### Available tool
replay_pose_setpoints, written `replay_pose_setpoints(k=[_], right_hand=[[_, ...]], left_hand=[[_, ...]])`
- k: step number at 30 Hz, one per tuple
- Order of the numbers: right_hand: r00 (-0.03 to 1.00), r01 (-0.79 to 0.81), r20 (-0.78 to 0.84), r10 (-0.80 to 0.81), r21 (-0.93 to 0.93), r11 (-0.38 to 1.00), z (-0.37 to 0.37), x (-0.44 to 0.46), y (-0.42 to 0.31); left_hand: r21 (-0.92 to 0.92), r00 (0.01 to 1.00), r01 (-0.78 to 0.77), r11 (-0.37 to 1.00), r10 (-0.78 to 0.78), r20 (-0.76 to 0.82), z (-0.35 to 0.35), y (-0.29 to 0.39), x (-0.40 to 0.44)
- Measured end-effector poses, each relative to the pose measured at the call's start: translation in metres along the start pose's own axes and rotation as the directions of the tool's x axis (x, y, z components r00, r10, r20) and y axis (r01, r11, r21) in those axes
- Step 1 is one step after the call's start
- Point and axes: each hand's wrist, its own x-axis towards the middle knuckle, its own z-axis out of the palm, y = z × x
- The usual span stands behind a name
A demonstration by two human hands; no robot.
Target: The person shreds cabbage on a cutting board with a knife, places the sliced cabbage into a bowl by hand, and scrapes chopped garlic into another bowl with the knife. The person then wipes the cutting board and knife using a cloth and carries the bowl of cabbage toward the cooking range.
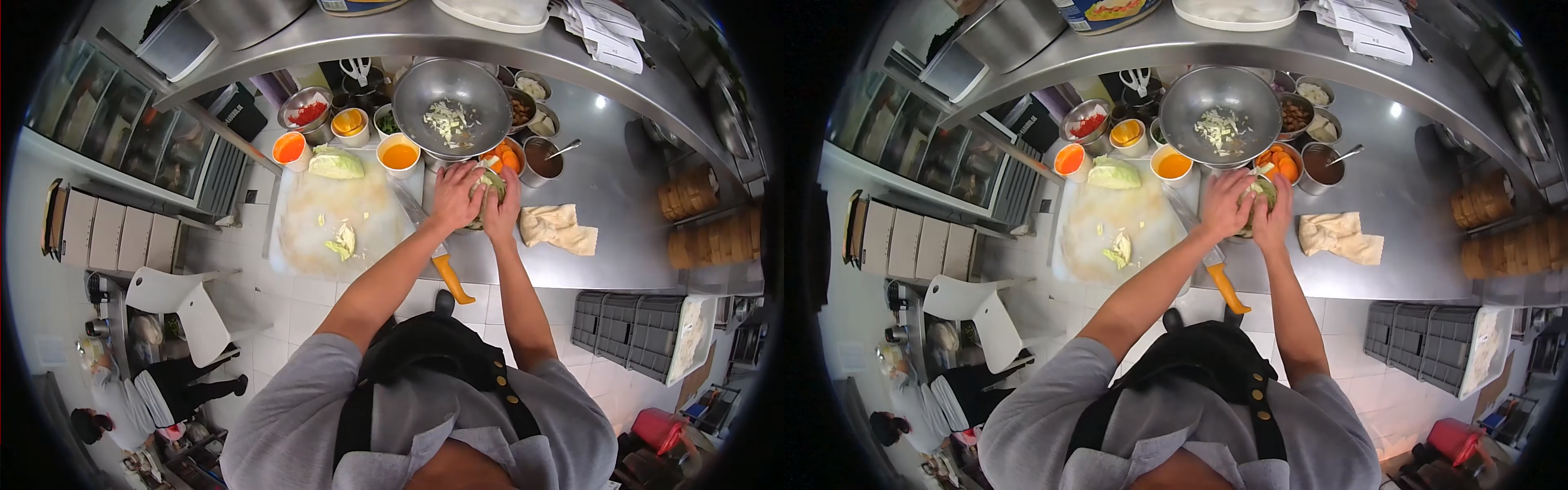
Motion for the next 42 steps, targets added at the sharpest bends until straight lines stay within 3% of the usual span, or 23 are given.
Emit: replay_pose_setpoints(k=[2,5,8,9,12,16,19,22,23,26,27,30,33,36,39,42], right_hand=[[0.997,0.052,0.063,-0.047,-0.088,0.995,0.003,0.01,-0.006],[0.962,-0.09,0.253,0.108,-0.081,0.993,0.005,-0.001,0.01],[0.974,0.103,0.218,-0.06,-0.192,0.976,0.008,-0.016,0.012],[0.967,0.03,0.255,0.015,-0.173,0.984,0.006,-0.011,0.01],[0.953,0.04,0.303,-0.01,-0.096,0.995,0.002,-0.002,0.011],[0.999,0.016,0.047,-0.014,-0.044,0.999,-0.017,0.008,0.006],[0.933,-0.357,0.037,0.357,-0.027,0.934,-0.044,0.006,0.05],[0.94,-0.238,0.165,0.299,-0.312,0.92,-0.048,-0.005,0.091],[0.9,-0.186,0.295,0.321,-0.405,0.895,-0.046,-0.007,0.102],[0.927,0.112,0.362,0.098,-0.518,0.848,-0.027,-0.014,0.125],[0.835,0.121,0.517,0.187,-0.505,0.855,-0.027,-0.009,0.123],[0.73,0.146,0.653,0.201,-0.437,0.888,-0.035,-0.014,0.109],[0.731,0.222,0.677,0.084,-0.352,0.909,-0.058,-0.049,0.079],[0.783,0.205,0.622,-0.003,-0.254,0.945,-0.067,-0.082,0.071],[0.699,0.204,0.713,0.056,-0.274,0.94,-0.07,-0.095,0.077],[0.722,0.215,0.688,0.072,-0.322,0.922,-0.071,-0.108,0.077]], left_hand=[[-0.013,1.0,-0.018,1.0,0.019,0.021,0.001,-0.005,0.002],[-0.019,0.996,-0.053,0.998,0.055,0.067,-0.002,-0.005,-0.006],[0.051,0.995,-0.047,0.998,0.043,0.088,-0.005,-0.006,-0.004],[0.076,0.994,-0.029,0.997,0.021,0.104,-0.005,0.0,-0.013],[0.108,0.996,-0.005,0.994,-0.005,0.092,-0.006,0.003,-0.011],[0.056,0.998,0.034,0.998,-0.037,0.043,-0.013,0.006,-0.003],[-0.006,0.985,0.063,0.998,-0.062,0.161,-0.004,0.007,0.014],[0.081,0.912,0.229,0.97,-0.243,0.33,0.015,0.009,0.04],[0.148,0.875,0.279,0.949,-0.315,0.367,0.024,0.009,0.048],[0.197,0.743,0.305,0.932,-0.362,0.563,0.033,-0.003,0.063],[0.109,0.756,0.332,0.937,-0.334,0.563,0.029,-0.005,0.062],[-0.105,0.805,0.26,0.96,-0.155,0.572,0.011,-0.008,0.044],[0.143,0.881,-0.145,0.979,0.062,0.469,-0.011,0.026,0.021],[0.217,0.852,-0.182,0.959,0.043,0.522,-0.002,0.025,0.015],[0.263,0.802,-0.111,0.958,-0.07,0.593,0.003,0.024,0.019],[0.307,0.74,-0.049,0.951,-0.172,0.65,0.006,0.031,0.032]])
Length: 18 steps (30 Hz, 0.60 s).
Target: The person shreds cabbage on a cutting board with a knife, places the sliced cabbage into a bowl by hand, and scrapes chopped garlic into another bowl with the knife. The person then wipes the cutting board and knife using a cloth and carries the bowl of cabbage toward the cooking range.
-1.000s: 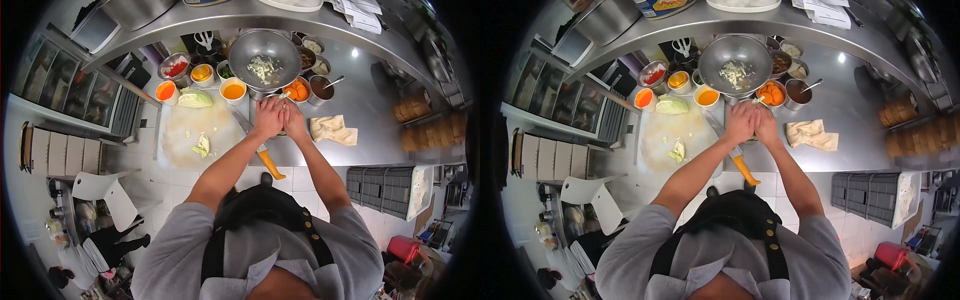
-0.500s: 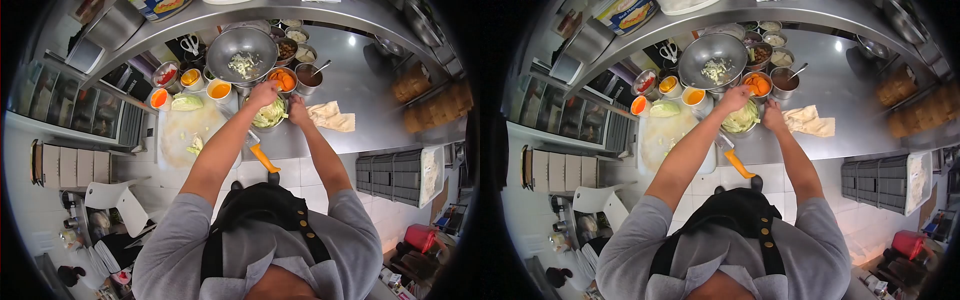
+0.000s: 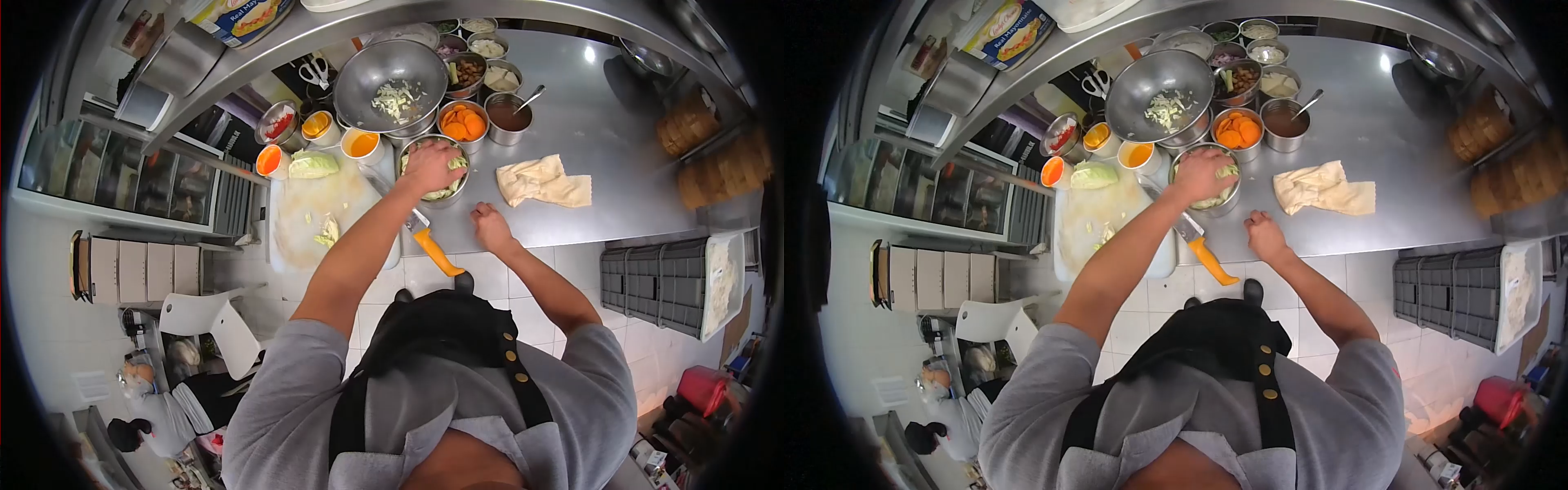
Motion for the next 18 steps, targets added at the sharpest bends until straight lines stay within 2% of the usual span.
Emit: replay_pose_setpoints(k=[2,3,4,6,9,11,13,15,16,18], right_hand=[[0.998,0.029,-0.05,-0.032,-0.062,0.998,-0.001,-0.009,0.003],[0.995,0.073,-0.068,-0.079,-0.089,0.993,-0.001,-0.006,0.001],[0.998,0.039,-0.051,-0.042,-0.056,0.998,-0.002,-0.001,0.0],[1.0,-0.026,0.009,0.026,0.009,1.0,-0.006,0.002,0.002],[0.999,-0.029,-0.016,0.029,0.019,0.999,-0.008,0.01,0.001],[0.999,-0.042,-0.009,0.043,0.019,0.999,-0.01,0.011,0.001],[0.999,-0.041,-0.009,0.041,0.021,0.999,-0.015,0.008,0.0],[0.999,-0.039,-0.037,0.04,0.022,0.999,-0.017,0.009,-0.004],[0.997,-0.037,-0.06,0.038,0.022,0.999,-0.016,0.009,-0.004],[0.99,-0.053,-0.13,0.059,0.044,0.998,-0.018,0.008,-0.006]], left_hand=[[-0.031,0.999,0.028,0.999,-0.028,0.019,-0.009,0.003,-0.003],[-0.044,0.999,0.037,0.998,-0.038,-0.029,-0.017,0.01,-0.011],[-0.078,0.982,-0.011,0.997,-0.004,-0.19,-0.022,0.013,-0.02],[-0.096,0.87,-0.103,0.99,0.043,-0.492,-0.023,0.008,-0.044],[-0.445,0.665,-0.137,0.885,-0.251,-0.703,-0.012,-0.033,-0.095],[-0.591,0.566,-0.032,0.806,-0.472,-0.675,0.016,-0.102,-0.146],[-0.536,0.514,0.256,0.805,-0.583,-0.629,0.031,-0.173,-0.206],[-0.471,0.537,0.337,0.815,-0.577,-0.615,0.047,-0.228,-0.262],[-0.422,0.555,0.356,0.834,-0.552,-0.622,0.045,-0.235,-0.276],[-0.339,0.588,0.502,0.796,-0.601,-0.541,0.047,-0.219,-0.289]])
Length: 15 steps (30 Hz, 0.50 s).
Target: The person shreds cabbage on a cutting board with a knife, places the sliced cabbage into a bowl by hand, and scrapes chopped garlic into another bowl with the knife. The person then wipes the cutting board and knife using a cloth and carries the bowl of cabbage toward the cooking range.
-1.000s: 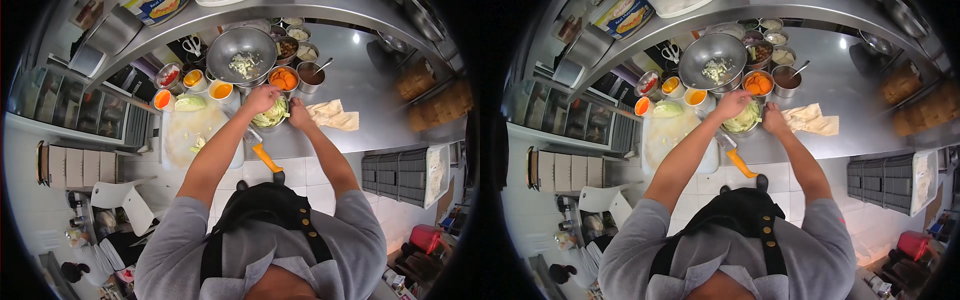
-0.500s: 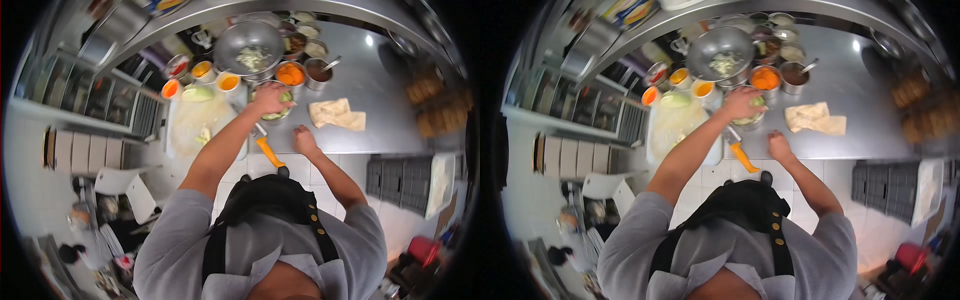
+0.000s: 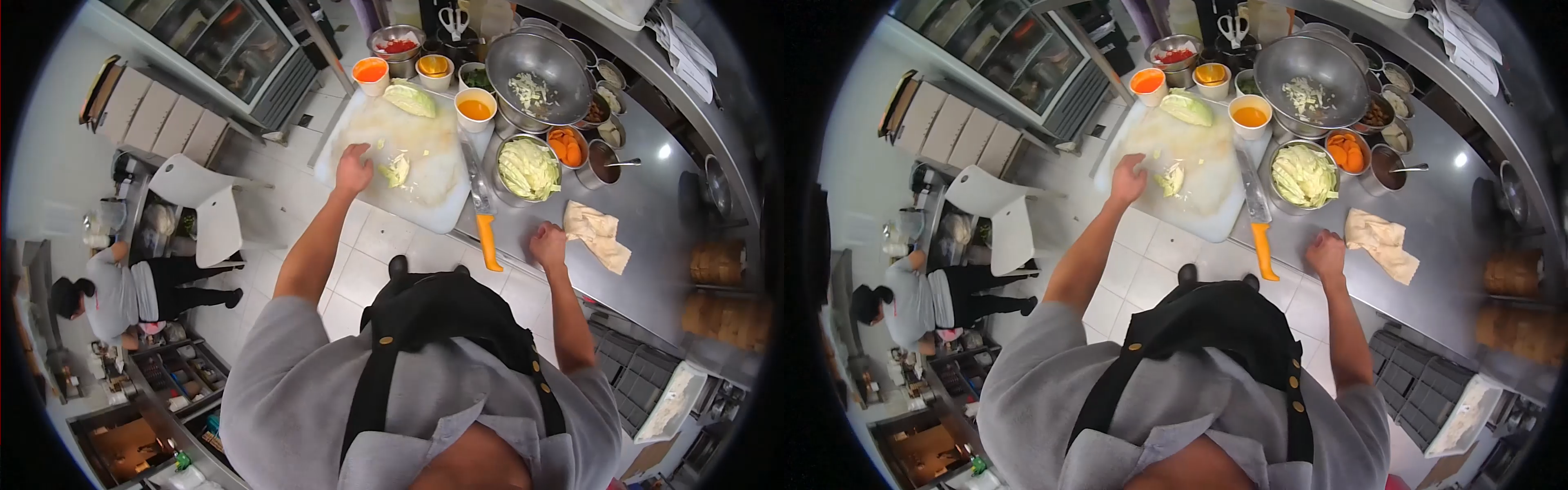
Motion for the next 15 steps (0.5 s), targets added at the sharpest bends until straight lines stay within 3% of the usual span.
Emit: replay_pose_setpoints(k=[1,4,7,9,11,12,13,14,15], right_hand=[[0.998,-0.023,-0.055,0.024,0.016,1.0,-0.008,0.001,-0.009],[0.969,-0.118,-0.203,0.14,0.113,0.987,-0.038,0.025,-0.036],[0.935,-0.147,-0.284,0.212,0.232,0.962,-0.042,0.044,-0.051],[0.923,-0.181,-0.289,0.255,0.26,0.948,-0.041,0.043,-0.044],[0.937,-0.145,-0.285,0.202,0.208,0.967,-0.017,0.024,-0.028],[0.94,-0.135,-0.287,0.184,0.181,0.974,-0.005,0.011,-0.019],[0.956,-0.228,-0.149,0.253,0.166,0.959,0.003,-0.002,-0.014],[0.963,-0.182,-0.18,0.199,0.109,0.977,0.008,-0.014,-0.016],[0.968,-0.135,-0.208,0.143,0.05,0.99,0.014,-0.024,-0.022]], left_hand=[[0.07,0.999,0.014,0.997,-0.017,0.048,-0.004,0.017,-0.006],[0.066,0.928,0.332,0.941,-0.339,0.155,0.004,0.085,-0.025],[0.084,0.963,0.252,0.964,-0.259,0.08,0.031,0.089,-0.027],[0.052,0.971,0.189,0.981,-0.195,0.14,0.043,0.083,-0.021],[0.029,0.971,0.12,0.992,-0.124,0.204,0.042,0.087,-0.013],[0.119,0.962,0.061,0.991,-0.091,0.257,0.05,0.078,-0.009],[0.203,0.948,-0.007,0.979,-0.058,0.314,0.063,0.062,-0.006],[0.28,0.929,-0.085,0.956,-0.025,0.369,0.07,0.053,-0.001],[0.223,0.955,-0.067,0.973,-0.002,0.295,0.065,0.056,0.0]])
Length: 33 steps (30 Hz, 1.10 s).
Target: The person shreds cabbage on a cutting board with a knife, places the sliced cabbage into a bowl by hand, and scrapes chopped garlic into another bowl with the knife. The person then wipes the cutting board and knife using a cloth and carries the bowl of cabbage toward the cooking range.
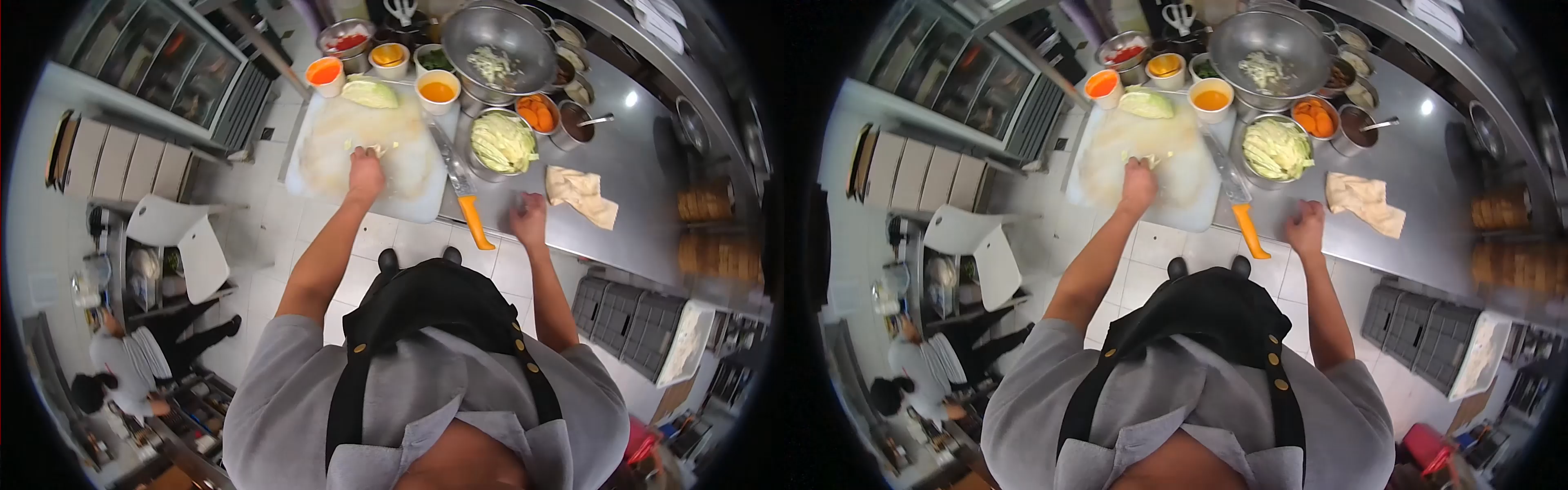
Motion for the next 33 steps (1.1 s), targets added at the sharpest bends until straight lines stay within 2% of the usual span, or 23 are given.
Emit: replay_pose_setpoints(k=[1,3,4,7,9,11,14,17,18,21,25,28,29,32,33], right_hand=[[0.998,0.058,-0.019,-0.059,-0.047,0.997,0.003,-0.009,-0.002],[1.0,0.025,-0.008,-0.025,0.015,1.0,0.006,-0.017,-0.003],[1.0,0.011,-0.004,-0.011,0.049,0.999,0.007,-0.019,-0.002],[0.998,0.009,-0.07,-0.007,0.038,0.999,0.011,-0.021,-0.004],[0.995,0.012,-0.102,-0.007,0.049,0.999,0.012,-0.023,-0.001],[0.994,0.006,-0.107,0.001,0.067,0.998,0.012,-0.023,0.004],[0.996,-0.007,-0.091,0.015,0.097,0.995,0.01,-0.023,0.007],[0.994,-0.007,-0.106,0.018,0.105,0.994,0.009,-0.024,0.006],[0.994,-0.012,-0.103,0.024,0.113,0.994,0.01,-0.024,0.007],[0.996,-0.027,-0.086,0.039,0.135,0.99,0.009,-0.023,0.012],[0.997,0.012,0.07,-0.013,0.02,1.0,0.002,-0.018,0.013],[0.982,0.078,0.18,-0.059,-0.096,0.992,0.001,-0.011,0.012],[0.976,0.09,0.209,-0.065,-0.11,0.99,0.001,-0.011,0.012],[0.965,0.117,0.249,-0.08,-0.136,0.984,-0.004,-0.003,0.011],[0.969,0.108,0.237,-0.074,-0.134,0.985,-0.006,-0.002,0.013]], left_hand=[[-0.059,1.0,-0.009,0.998,0.009,-0.009,-0.004,-0.003,0.001],[-0.17,0.999,-0.024,0.985,0.02,-0.028,-0.018,-0.002,0.008],[-0.153,1.0,0.01,0.988,-0.011,-0.003,-0.025,0.005,0.012],[-0.352,0.981,-0.164,0.921,0.115,-0.155,-0.04,0.06,0.022],[-0.485,0.962,-0.258,0.836,0.176,-0.208,-0.053,0.121,0.028],[-0.532,0.902,-0.428,0.73,0.313,-0.296,-0.06,0.176,0.031],[-0.425,0.756,-0.649,0.631,0.6,-0.262,-0.055,0.22,0.037],[-0.182,0.597,-0.792,0.583,0.801,-0.03,-0.045,0.23,0.047],[-0.163,0.603,-0.778,0.606,0.794,0.073,-0.048,0.232,0.047],[-0.167,0.575,-0.811,0.561,0.816,-0.052,-0.057,0.238,0.042],[0.074,0.533,-0.844,0.532,0.846,0.003,-0.039,0.24,0.045],[0.001,0.555,-0.83,0.558,0.826,-0.098,-0.045,0.24,0.034],[-0.088,0.598,-0.801,0.592,0.784,-0.17,-0.047,0.234,0.025],[-0.317,0.708,-0.704,0.636,0.587,-0.394,-0.054,0.21,-0.008],[-0.392,0.769,-0.635,0.666,0.499,-0.399,-0.054,0.196,-0.015]])
